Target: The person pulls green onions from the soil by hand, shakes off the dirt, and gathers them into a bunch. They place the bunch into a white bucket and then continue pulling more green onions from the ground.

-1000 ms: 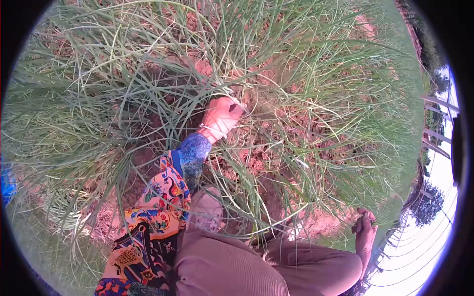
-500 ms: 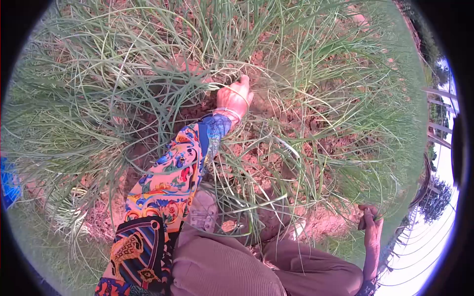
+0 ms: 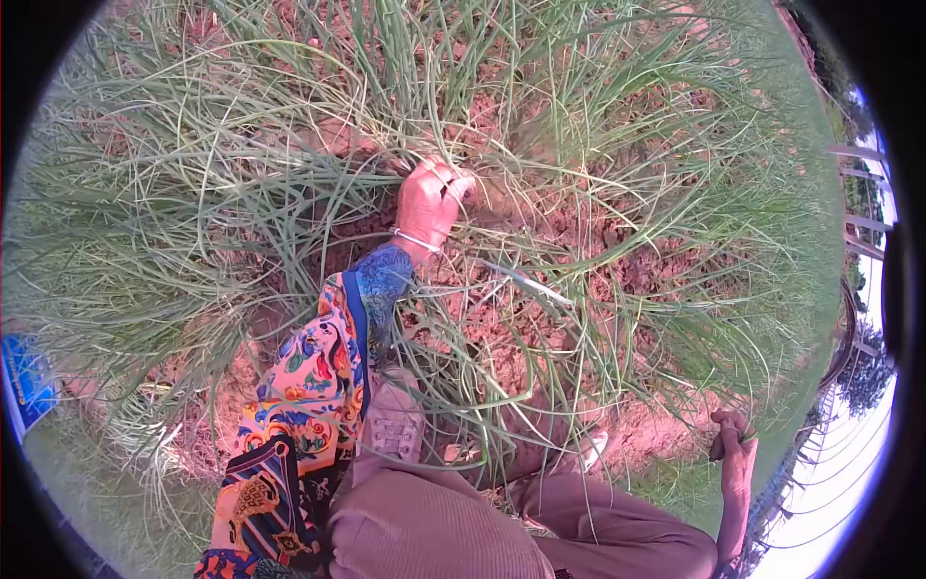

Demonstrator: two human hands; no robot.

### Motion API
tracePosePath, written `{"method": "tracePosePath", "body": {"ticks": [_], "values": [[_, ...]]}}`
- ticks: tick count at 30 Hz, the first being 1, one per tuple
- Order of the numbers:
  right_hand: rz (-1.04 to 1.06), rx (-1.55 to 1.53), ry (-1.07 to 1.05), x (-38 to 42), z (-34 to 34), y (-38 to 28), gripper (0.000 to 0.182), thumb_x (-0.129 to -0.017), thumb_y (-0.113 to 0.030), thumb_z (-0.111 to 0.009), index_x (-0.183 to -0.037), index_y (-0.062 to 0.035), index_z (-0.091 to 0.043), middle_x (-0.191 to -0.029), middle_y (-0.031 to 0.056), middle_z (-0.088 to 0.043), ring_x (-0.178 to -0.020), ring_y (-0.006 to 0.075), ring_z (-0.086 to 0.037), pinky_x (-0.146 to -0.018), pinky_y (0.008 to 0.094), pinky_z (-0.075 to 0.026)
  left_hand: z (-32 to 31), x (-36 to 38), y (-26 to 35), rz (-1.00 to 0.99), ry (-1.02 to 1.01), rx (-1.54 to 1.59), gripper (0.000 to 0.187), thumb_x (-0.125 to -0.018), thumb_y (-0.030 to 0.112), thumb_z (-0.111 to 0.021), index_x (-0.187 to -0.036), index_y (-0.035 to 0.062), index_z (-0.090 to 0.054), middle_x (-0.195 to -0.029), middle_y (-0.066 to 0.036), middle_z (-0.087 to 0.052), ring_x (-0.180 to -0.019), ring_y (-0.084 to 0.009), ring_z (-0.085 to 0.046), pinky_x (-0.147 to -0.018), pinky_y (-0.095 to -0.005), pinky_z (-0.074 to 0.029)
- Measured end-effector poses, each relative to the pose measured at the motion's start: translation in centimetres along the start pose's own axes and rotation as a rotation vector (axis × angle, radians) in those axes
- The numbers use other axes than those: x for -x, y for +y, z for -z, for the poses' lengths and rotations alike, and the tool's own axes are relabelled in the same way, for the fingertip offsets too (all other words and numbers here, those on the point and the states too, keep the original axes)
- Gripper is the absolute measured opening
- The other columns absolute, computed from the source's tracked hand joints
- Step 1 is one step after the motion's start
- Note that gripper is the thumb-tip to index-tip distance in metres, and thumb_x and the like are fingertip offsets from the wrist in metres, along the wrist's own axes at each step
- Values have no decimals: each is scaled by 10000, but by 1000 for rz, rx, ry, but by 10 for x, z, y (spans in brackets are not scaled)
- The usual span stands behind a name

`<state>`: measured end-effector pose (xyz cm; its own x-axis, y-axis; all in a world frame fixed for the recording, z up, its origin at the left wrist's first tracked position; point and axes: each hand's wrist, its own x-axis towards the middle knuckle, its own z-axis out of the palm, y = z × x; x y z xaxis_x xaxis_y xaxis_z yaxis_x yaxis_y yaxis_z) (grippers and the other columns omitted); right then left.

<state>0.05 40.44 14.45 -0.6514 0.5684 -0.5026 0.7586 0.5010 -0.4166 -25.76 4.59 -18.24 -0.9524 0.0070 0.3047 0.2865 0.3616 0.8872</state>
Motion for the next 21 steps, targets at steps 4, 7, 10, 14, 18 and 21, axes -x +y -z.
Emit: {"method": "tracePosePath", "body": {"ticks": [4, 7, 10, 14, 18, 21], "values": [[0, 13, -8, 0, 1, 1, 216, -953, -210, -471, -941, -58, -624, -480, -25, -411, -439, 60, -386, -449, 223, -299, 22, -17, 35, 102, 124, 77, 110, -788, 77, -649, -865, 0, -632, -836, -162, -625, -778, -307, -612, -705, -362, -485], [15, 8, -3, 3, -1, -4, 218, -955, -210, -471, -937, -59, -627, -486, -24, -417, -444, 60, -389, -449, 222, -298, 33, -43, 76, -101, 217, 143, 99, -806, 45, -587, -885, 9, -633, -849, -167, -632, -792, -311, -619, -714, -359, -489], [-9, 8, 4, 4, -1, -3, 218, -954, -209, -474, -938, -55, -627, -494, -22, -426, -449, 61, -393, -448, 222, -301, 27, -77, 75, -106, 42, 102, 123, -798, 53, -548, -856, 21, -652, -802, -162, -646, -758, -297, -634, -721, -352, -491], [-53, 5, -1, 6, 3, 5, 220, -951, -205, -477, -936, -42, -624, -499, -15, -438, -448, 65, -403, -447, 225, -313, -1, -108, 26, 397, -499, -65, 147, -747, 124, -596, -811, 23, -682, -733, -143, -664, -719, -265, -657, -735, -366, -497], [-102, -10, 8, 14, 10, 24, 222, -946, -197, -480, -939, -28, -624, -495, -8, -446, -439, 70, -407, -436, 231, -320, -5, -118, 1, 170, -1194, -314, 291, -691, 243, -690, -888, 29, -699, -825, -159, -683, -805, -307, -666, -758, -393, -510], [-128, 22, 29, 21, 16, 36, 219, -942, -191, -481, -940, -22, -620, -489, -8, -443, -431, 71, -402, -425, 232, -316, -12, -120, 28, 38, -813, -657, 280, -718, 325, -651, -761, 49, -668, -780, -163, -663, -763, -342, -650, -704, -415, -503]]}}
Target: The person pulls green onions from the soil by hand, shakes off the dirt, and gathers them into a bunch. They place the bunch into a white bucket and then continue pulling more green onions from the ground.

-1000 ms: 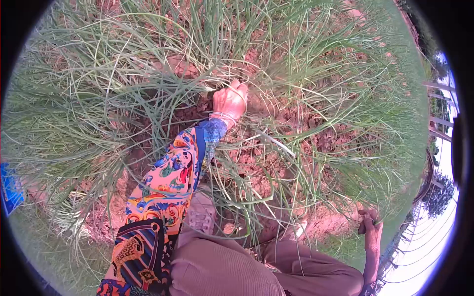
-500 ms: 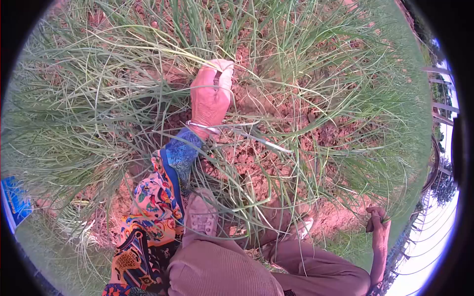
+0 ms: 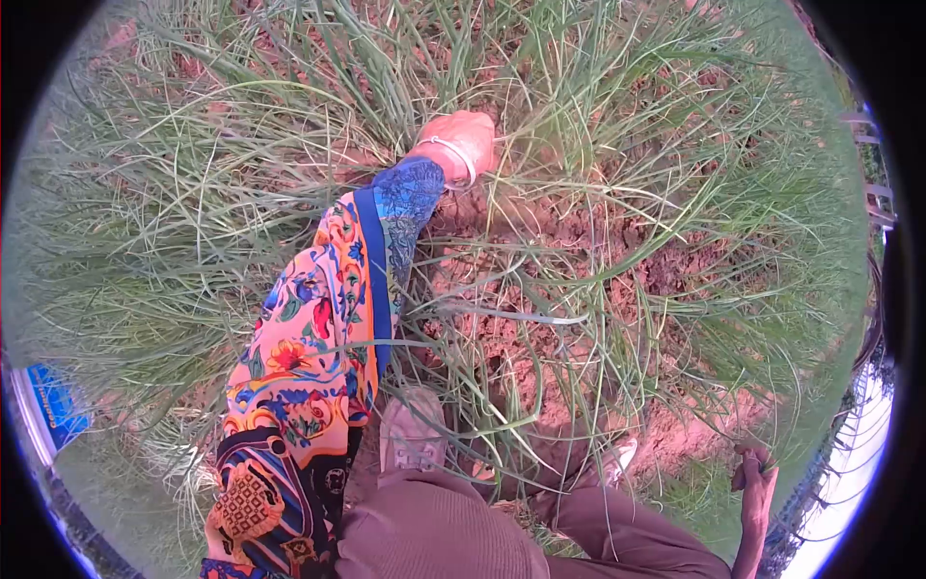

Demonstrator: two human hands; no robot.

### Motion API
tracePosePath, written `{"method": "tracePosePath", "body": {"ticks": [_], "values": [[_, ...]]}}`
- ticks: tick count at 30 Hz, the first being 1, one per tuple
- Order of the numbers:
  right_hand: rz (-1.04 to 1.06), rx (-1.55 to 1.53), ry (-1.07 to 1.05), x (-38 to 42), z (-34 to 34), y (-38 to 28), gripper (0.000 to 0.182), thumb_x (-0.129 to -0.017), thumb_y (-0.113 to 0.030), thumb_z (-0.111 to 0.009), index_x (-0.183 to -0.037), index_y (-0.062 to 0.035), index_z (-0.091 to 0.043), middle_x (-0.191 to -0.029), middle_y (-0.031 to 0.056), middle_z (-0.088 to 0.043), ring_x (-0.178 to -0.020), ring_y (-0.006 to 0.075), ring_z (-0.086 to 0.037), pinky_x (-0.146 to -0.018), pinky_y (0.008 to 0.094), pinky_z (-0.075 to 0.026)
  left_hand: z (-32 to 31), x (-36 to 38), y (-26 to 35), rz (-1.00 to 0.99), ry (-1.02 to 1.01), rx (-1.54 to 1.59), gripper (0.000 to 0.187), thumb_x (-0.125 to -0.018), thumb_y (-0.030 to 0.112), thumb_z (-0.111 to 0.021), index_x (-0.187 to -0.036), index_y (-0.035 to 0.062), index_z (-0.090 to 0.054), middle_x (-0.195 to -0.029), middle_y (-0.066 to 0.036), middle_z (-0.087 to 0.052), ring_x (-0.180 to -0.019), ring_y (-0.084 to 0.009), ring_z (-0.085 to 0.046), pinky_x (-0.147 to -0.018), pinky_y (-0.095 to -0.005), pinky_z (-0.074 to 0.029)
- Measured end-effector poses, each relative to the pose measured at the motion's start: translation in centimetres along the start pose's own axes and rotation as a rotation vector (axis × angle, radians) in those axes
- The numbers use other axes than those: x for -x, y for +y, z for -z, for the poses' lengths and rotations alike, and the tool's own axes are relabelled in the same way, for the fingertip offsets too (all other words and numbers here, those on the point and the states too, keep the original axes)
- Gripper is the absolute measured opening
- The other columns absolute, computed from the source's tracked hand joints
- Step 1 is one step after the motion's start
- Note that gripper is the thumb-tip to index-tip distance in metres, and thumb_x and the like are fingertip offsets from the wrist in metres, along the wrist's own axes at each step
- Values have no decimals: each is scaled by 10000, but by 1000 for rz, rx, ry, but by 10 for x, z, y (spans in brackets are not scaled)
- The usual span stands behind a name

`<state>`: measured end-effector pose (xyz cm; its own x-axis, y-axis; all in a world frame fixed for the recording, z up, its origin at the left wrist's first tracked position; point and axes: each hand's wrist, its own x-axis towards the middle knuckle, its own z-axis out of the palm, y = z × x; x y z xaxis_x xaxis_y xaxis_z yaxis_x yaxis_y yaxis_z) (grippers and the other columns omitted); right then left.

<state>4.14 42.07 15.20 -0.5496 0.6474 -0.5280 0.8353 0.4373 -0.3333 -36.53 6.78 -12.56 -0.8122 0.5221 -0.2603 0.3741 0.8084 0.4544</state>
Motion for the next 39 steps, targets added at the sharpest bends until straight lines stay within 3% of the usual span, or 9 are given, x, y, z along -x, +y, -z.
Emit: {"method": "tracePosePath", "body": {"ticks": [5, 8, 16, 17, 20, 21, 24, 25, 39], "values": [[-73, -41, 43, 14, 8, 27, 228, -940, -214, -493, -924, -20, -612, -484, -11, -434, -423, 69, -391, -419, 225, -302, -37, -48, 4, 118, 214, 142, 223, -713, 128, -614, -901, 24, -674, -921, -218, -656, -905, -376, -638, -787, -425, -520], [-87, -39, 50, 18, 11, 34, 238, -941, -238, -497, -926, -33, -617, -478, -15, -422, -416, 70, -379, -411, 229, -281, -54, -57, 12, 257, 209, 178, 222, -714, 115, -609, -910, 26, -661, -945, -224, -647, -925, -385, -626, -800, -430, -515], [-145, -34, 77, 23, 18, 56, 248, -944, -256, -495, -918, -41, -617, -474, -17, -417, -411, 64, -371, -403, 228, -278, -97, -73, -8, 43, 529, 333, 271, -709, 176, -689, -937, 39, -639, -896, -216, -627, -868, -366, -619, -791, -424, -502], [-152, -33, 79, 21, 18, 56, 251, -945, -258, -494, -916, -41, -617, -473, -17, -417, -411, 63, -371, -402, 227, -279, -106, -70, -9, -54, 715, 288, 245, -714, 164, -713, -899, 11, -666, -842, -194, -655, -759, -352, -631, -716, -406, -506], [-140, -23, 72, 16, 19, 56, 259, -946, -263, -493, -913, -39, -617, -474, -19, -417, -411, 63, -372, -401, 226, -276, -101, -67, -14, 8, 536, 344, 158, -746, 133, -687, -846, 11, -673, -768, -172, -655, -696, -314, -629, -661, -394, -503], [-136, -21, 67, 16, 19, 57, 261, -946, -265, -493, -912, -38, -617, -474, -19, -417, -411, 63, -372, -401, 225, -274, -104, -62, -13, -33, 743, 574, 105, -779, 120, -663, -812, 22, -678, -718, -121, -658, -676, -248, -632, -616, -366, -493], [-140, -5, 63, 15, 18, 52, 259, -945, -266, -497, -915, -38, -616, -478, -19, -425, -415, 62, -381, -401, 222, -282, -74, -42, -5, 256, 589, 1022, 152, -726, 153, -732, -764, 30, -651, -718, -112, -621, -685, -274, -615, -646, -403, -488], [-143, -5, 64, 15, 18, 51, 258, -945, -265, -497, -916, -37, -616, -478, -18, -426, -415, 62, -383, -401, 221, -286, -83, -51, -14, 234, 615, 1064, 190, -763, 206, -693, -812, 27, -650, -716, -126, -623, -665, -309, -613, -627, -428, -483], [-144, 6, 71, 18, 17, 49, 269, -955, -260, -466, -919, -34, -607, -483, -17, -416, -407, 63, -376, -397, 225, -296, -89, -83, 5, 165, 551, 668, 202, -788, 228, -656, -818, 28, -649, -729, -143, -622, -693, -326, -608, -660, -436, -478]]}}
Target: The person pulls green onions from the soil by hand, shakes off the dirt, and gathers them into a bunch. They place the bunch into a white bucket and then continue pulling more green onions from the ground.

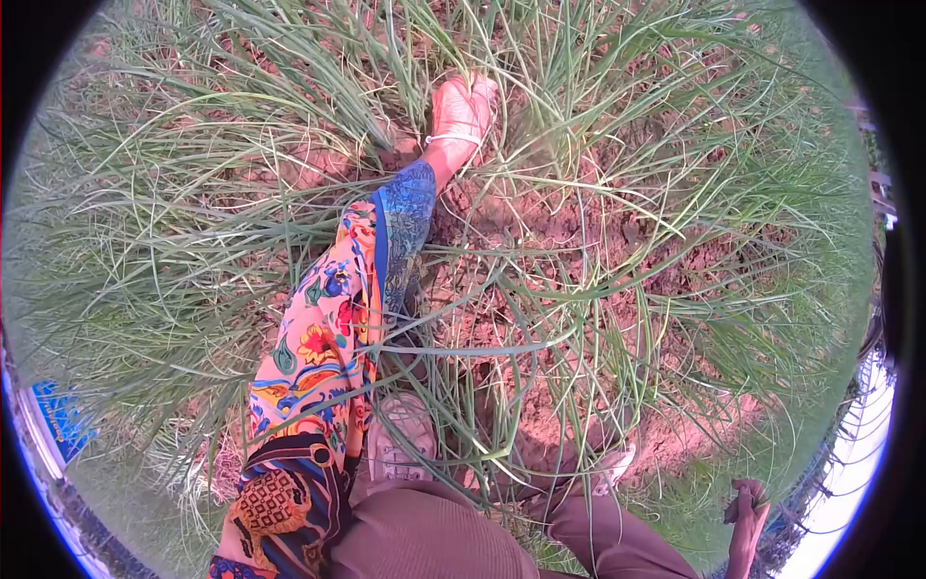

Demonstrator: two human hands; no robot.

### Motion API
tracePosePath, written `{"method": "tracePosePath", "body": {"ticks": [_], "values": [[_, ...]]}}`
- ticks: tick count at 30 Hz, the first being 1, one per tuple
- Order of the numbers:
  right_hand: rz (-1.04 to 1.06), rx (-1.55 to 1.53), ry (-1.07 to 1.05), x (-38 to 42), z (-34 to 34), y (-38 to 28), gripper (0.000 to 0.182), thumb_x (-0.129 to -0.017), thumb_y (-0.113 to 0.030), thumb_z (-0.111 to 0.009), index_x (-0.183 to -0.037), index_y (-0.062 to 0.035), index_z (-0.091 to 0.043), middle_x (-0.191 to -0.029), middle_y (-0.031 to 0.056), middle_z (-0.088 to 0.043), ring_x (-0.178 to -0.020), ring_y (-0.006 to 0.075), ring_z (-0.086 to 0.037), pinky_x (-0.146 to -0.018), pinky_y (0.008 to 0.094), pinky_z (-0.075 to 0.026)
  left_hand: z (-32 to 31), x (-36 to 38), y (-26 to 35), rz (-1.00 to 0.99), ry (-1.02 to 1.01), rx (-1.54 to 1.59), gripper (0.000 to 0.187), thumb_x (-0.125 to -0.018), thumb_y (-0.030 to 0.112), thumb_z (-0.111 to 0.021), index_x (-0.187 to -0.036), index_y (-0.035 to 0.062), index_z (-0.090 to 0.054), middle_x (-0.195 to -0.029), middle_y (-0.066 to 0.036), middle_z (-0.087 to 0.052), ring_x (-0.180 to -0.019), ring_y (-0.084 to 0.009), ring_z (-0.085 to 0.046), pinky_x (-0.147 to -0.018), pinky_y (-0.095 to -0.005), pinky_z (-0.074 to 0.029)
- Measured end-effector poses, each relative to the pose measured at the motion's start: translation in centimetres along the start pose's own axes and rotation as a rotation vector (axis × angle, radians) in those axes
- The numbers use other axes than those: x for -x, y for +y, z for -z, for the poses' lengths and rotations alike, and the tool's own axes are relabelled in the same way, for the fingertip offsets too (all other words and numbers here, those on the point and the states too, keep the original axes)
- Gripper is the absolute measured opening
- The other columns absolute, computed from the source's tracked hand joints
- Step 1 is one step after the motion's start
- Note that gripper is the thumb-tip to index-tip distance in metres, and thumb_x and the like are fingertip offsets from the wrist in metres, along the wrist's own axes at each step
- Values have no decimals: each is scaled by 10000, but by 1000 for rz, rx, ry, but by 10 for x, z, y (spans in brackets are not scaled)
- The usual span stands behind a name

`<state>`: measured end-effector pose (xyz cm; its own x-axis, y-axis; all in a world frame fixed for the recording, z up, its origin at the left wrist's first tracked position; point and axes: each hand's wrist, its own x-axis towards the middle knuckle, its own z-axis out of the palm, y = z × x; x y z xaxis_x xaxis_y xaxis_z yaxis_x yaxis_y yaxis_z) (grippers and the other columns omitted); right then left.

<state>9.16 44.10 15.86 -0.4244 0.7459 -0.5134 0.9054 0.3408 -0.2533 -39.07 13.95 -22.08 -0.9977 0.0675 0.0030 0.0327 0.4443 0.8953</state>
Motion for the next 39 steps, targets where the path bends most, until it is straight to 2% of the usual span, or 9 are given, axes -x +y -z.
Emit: {"method": "tracePosePath", "body": {"ticks": [12, 15, 16, 18, 20, 24, 26, 30, 39], "values": [[-49, -50, 18, 11, 1, -17, 310, -959, -288, -445, -954, -24, -606, -536, 18, -494, -489, 96, -461, -481, 240, -375, -5, -8, 10, -47, -18, 67, 220, -809, 246, -625, -823, 28, -647, -739, -157, -621, -717, -341, -604, -688, -442, -474], [12, -63, 7, 3, -5, -39, 320, -960, -295, -439, -962, -21, -606, -549, 26, -513, -510, 105, -482, -502, 244, -394, 13, 15, 49, -238, 23, 132, 239, -844, 248, -551, -813, 27, -634, -765, -183, -612, -786, -372, -583, -770, -451, -448], [93, -55, 9, -3, -7, -47, 341, -957, -311, -441, -996, -14, -604, -617, 58, -560, -597, 127, -525, -584, 271, -419, 29, 30, 77, -285, -23, 16, 235, -849, 251, -543, -843, 28, -617, -770, -181, -605, -819, -366, -569, -806, -440, -424], [251, -39, 13, -13, -15, -74, 394, -952, -343, -444, -1063, 1, -600, -752, 123, -654, -772, 172, -610, -749, 325, -469, 60, 73, 144, -323, -180, 462, 234, -881, 247, -520, -918, 25, -587, -770, -163, -610, -732, -347, -580, -713, -436, -451], [321, -58, -100, -10, -34, -136, 468, -942, -369, -452, -1191, 16, -544, -1028, 184, -653, -1057, 238, -572, -957, 391, -394, 57, 116, 188, -192, -392, 1025, 215, -948, 199, -452, -954, 0, -532, -703, -100, -594, -610, -195, -604, -544, -323, -489], [549, -234, -364, 0, -102, -217, 686, -929, -507, -443, -1345, 36, -386, -1248, 182, -544, -1140, 269, -532, -955, 392, -415, 77, 181, 220, 320, -979, 1035, 268, -950, 297, -467, -960, 34, -519, -679, -20, -555, -530, -67, -512, -456, -234, -425], [425, -196, -529, 6, -127, -232, 618, -957, -414, -447, -1381, 21, -337, -1240, 156, -540, -1149, 238, -516, -965, 355, -408, 64, 216, 215, 179, -776, 955, 167, -899, 133, -468, -954, -21, -501, -721, -136, -593, -640, -247, -596, -575, -367, -469], [325, -333, -485, 6, -182, -240, 496, -970, -344, -467, -1311, 16, -440, -1144, 105, -581, -1002, 148, -546, -875, 295, -434, 67, 236, 194, 0, -785, 716, 188, -887, 79, -467, -1063, 17, -485, -852, -208, -591, -772, -364, -606, -664, -420, -471], [563, -629, -374, 15, -203, -261, 271, -972, -249, -458, -976, 3, -557, -1061, 154, -630, -911, 167, -587, -839, 305, -452, 113, 226, 190, -50, -774, 691, 252, -876, 146, -575, -1036, -35, -503, -812, -179, -586, -724, -301, -608, -634, -367, -479]]}}
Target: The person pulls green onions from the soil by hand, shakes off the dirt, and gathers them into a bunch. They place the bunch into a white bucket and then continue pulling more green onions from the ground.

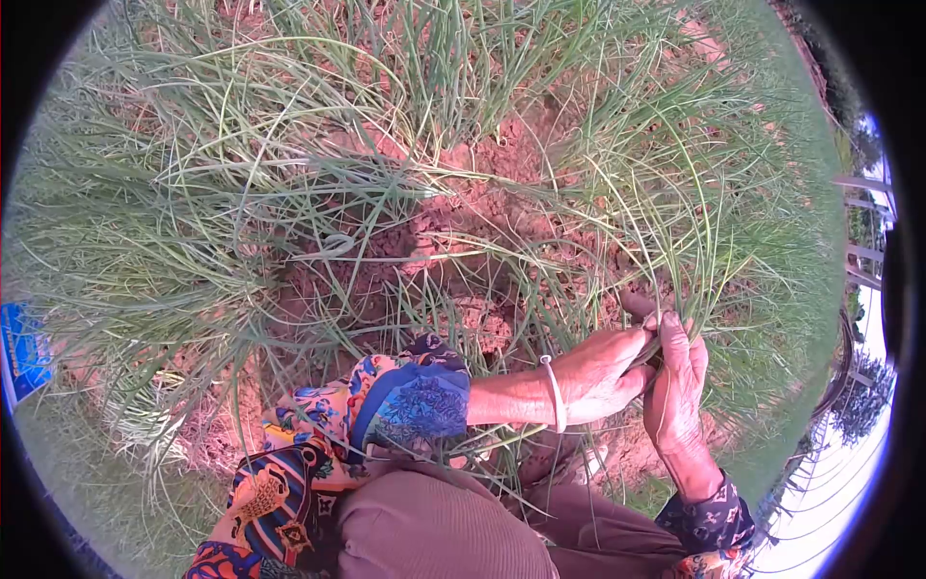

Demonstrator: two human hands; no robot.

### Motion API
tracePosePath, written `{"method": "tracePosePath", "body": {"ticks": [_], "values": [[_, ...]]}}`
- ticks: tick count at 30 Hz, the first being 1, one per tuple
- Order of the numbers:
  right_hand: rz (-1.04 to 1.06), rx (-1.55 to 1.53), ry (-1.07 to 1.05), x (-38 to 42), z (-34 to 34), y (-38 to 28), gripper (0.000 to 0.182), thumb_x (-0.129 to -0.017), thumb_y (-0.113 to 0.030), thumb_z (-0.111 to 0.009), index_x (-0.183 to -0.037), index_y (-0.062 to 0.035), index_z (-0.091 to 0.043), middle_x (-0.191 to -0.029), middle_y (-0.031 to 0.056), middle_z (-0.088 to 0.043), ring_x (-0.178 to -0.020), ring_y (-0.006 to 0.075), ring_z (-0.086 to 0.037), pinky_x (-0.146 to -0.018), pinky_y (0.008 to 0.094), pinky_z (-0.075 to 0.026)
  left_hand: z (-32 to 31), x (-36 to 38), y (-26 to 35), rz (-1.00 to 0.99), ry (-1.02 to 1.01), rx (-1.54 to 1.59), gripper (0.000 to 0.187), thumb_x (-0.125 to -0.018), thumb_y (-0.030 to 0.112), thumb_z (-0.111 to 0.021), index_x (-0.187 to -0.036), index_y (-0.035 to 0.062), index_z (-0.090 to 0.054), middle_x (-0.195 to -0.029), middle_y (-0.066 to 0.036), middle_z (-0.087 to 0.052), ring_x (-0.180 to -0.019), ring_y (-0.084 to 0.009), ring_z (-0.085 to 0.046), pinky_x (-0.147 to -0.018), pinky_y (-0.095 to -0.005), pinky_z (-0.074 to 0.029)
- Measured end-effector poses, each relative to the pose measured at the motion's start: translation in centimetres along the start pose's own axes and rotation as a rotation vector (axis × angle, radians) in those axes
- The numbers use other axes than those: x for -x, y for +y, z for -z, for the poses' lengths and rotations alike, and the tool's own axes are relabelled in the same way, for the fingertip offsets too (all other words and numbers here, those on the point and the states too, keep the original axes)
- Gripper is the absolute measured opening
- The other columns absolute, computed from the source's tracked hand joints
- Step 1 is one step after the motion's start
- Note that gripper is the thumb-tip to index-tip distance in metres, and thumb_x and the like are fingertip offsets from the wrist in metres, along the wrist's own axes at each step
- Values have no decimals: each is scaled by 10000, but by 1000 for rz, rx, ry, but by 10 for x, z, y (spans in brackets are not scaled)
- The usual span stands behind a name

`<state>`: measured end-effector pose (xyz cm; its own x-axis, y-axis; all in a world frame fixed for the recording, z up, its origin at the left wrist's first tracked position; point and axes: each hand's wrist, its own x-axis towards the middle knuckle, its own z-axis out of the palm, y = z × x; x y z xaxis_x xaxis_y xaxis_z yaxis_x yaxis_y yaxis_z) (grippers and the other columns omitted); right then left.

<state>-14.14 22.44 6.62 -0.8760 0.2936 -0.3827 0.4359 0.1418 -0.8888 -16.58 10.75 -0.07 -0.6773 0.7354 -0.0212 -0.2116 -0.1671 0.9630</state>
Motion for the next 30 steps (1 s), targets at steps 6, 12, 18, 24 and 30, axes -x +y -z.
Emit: {"method": "tracePosePath", "body": {"ticks": [6, 12, 18, 24, 30], "values": [[-129, -354, -128, -8, 67, -53, 217, -991, -276, -408, -971, -70, -476, -738, 43, -559, -435, 81, -456, -375, 230, -412, 90, 19, 13, 10, 369, 73, 215, -855, 154, -611, -937, -45, -592, -791, -107, -631, -696, -173, -633, -633, -318, -523], [-210, -198, 218, 28, 147, -33, 262, -950, -366, -496, -936, -104, -487, -563, -57, -349, -379, 36, -287, -304, 203, -271, 180, -17, -107, 533, 510, -85, 164, -883, 53, -502, -913, -82, -590, -776, -136, -629, -514, -178, -621, -417, -271, -517], [-297, -211, 363, 53, 172, 0, 259, -938, -371, -519, -903, -115, -498, -546, -67, -325, -367, 41, -266, -302, 216, -253, 182, -64, -162, 155, 964, -435, 140, -779, 113, -642, -779, -14, -584, -697, -201, -616, -616, -324, -621, -576, -400, -484], [-310, -238, 329, 54, 163, -1, 270, -943, -365, -514, -888, -101, -499, -540, -62, -331, -360, 43, -274, -290, 207, -250, 181, -72, -161, 117, 912, -538, 119, -768, 98, -667, -754, -1, -602, -702, -161, -613, -608, -268, -606, -587, -363, -472], [-287, -261, 290, 48, 154, -6, 272, -944, -361, -512, -894, -95, -492, -565, -48, -342, -395, 48, -296, -335, 221, -263, 179, -65, -132, -203, 883, 217, 131, -860, 96, -599, -785, -6, -631, -686, -38, -622, -581, -103, -603, -525, -217, -486]]}}
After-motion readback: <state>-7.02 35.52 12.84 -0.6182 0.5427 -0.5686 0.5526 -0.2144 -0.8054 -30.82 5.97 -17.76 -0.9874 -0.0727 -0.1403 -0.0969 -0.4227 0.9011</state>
